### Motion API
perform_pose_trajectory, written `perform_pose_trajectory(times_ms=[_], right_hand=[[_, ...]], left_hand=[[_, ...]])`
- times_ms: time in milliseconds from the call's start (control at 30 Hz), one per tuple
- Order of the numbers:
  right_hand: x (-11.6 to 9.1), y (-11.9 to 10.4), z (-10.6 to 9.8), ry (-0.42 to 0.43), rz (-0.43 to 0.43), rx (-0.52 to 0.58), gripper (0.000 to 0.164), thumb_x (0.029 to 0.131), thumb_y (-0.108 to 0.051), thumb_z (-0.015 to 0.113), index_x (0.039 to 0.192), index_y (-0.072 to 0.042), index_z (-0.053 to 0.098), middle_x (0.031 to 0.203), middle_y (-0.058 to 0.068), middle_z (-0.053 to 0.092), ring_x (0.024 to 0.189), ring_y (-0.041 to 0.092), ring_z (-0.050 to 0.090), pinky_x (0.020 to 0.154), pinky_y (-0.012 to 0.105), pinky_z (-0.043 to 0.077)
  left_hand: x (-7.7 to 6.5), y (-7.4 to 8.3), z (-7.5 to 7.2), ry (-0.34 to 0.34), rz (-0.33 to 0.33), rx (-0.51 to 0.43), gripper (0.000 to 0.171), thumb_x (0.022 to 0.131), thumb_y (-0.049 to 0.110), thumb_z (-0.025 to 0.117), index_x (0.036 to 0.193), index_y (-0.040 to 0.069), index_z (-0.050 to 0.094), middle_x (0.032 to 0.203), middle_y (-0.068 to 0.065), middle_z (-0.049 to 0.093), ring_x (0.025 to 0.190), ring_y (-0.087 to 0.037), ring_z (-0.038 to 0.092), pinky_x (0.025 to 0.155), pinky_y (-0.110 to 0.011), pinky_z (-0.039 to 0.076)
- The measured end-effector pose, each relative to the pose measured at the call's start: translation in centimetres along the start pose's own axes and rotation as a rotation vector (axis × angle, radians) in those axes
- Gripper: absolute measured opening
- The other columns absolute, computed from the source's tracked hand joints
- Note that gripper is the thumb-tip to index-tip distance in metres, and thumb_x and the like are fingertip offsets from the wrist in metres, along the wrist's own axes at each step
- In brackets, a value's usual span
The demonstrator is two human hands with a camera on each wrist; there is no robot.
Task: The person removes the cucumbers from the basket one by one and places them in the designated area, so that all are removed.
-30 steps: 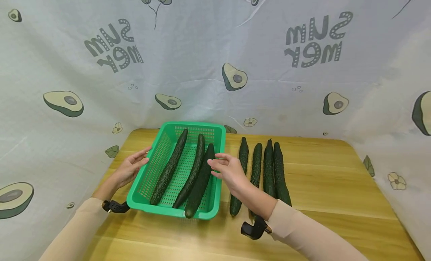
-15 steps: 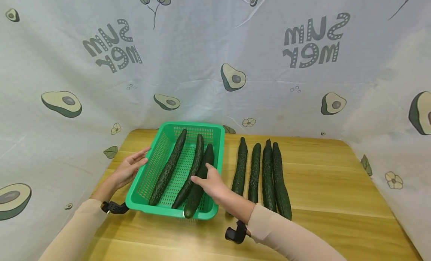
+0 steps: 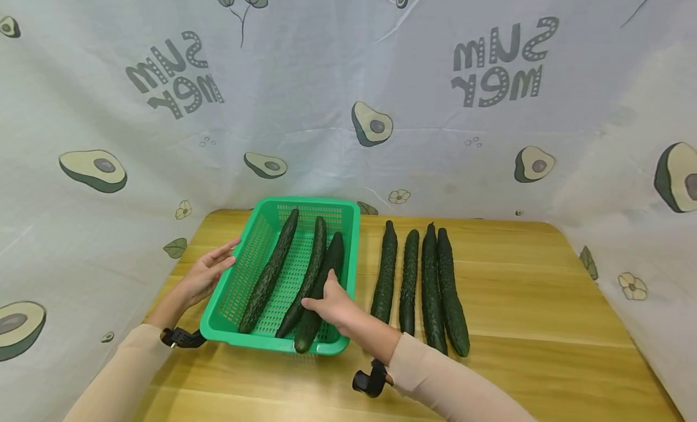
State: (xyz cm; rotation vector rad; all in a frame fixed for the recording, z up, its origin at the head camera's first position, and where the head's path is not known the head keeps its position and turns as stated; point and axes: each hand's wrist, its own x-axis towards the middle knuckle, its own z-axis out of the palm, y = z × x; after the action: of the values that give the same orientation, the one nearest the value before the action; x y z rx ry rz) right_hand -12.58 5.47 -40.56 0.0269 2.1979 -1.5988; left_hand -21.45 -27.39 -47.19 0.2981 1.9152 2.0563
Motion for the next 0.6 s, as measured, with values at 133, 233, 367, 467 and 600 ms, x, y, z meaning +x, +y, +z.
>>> perform_pose_trajectory(times_ms=[133, 233, 367, 467, 600], right_hand=[[-0.05, -0.08, 0.05, -0.003, 0.046, 0.012, 0.094, 0.096, -0.012, 0.069, 0.156, 0.008, 0.0, 0.161, 0.03, 0.005, 0.137, 0.046, 0.032, 0.105, 0.057, 0.033], [0.17, 0.0, 0.2, -0.014, 0.078, 0.032, 0.093, 0.096, -0.013, 0.069, 0.156, 0.009, 0.001, 0.153, 0.036, 0.026, 0.069, 0.027, 0.05, 0.085, 0.049, 0.04], [0.41, 0.13, 0.32, -0.018, 0.078, 0.088, 0.092, 0.096, -0.011, 0.068, 0.155, 0.011, 0.002, 0.152, 0.039, 0.023, 0.055, 0.02, 0.045, 0.094, 0.049, 0.041], [0.45, 0.24, 0.4, -0.006, 0.068, 0.136, 0.092, 0.094, -0.01, 0.069, 0.154, 0.012, 0.003, 0.157, 0.037, 0.003, 0.057, 0.022, 0.041, 0.103, 0.051, 0.036], [0.42, 0.35, 0.53, -0.002, 0.053, 0.231, 0.092, 0.094, -0.005, 0.069, 0.154, 0.012, 0.002, 0.156, 0.039, 0.002, 0.082, 0.033, 0.057, 0.107, 0.053, 0.037]], left_hand=[[0.01, -0.1, -0.02, 0.01, -0.011, 0.004, 0.061, 0.105, 0.017, 0.055, 0.159, 0.01, 0.028, 0.133, -0.005, 0.042, 0.044, 0.0, 0.031, 0.042, -0.015, 0.031], [-0.16, -0.13, -0.07, 0.003, -0.007, 0.004, 0.062, 0.105, 0.016, 0.054, 0.159, 0.008, 0.025, 0.132, -0.005, 0.043, 0.044, 0.0, 0.031, 0.043, -0.015, 0.031], [-0.26, -0.05, -0.09, -0.002, 0.005, -0.001, 0.061, 0.106, 0.014, 0.053, 0.159, 0.007, 0.025, 0.131, -0.002, 0.046, 0.043, 0.0, 0.032, 0.042, -0.015, 0.031], [-0.22, 0.04, -0.04, 0.001, 0.0, 0.005, 0.06, 0.105, 0.016, 0.054, 0.159, 0.01, 0.028, 0.131, -0.001, 0.047, 0.044, 0.0, 0.032, 0.042, -0.015, 0.031], [-0.14, 0.15, 0.04, -0.004, -0.012, -0.007, 0.061, 0.105, 0.017, 0.055, 0.159, 0.012, 0.028, 0.133, -0.001, 0.046, 0.045, 0.0, 0.033, 0.042, -0.015, 0.031]])
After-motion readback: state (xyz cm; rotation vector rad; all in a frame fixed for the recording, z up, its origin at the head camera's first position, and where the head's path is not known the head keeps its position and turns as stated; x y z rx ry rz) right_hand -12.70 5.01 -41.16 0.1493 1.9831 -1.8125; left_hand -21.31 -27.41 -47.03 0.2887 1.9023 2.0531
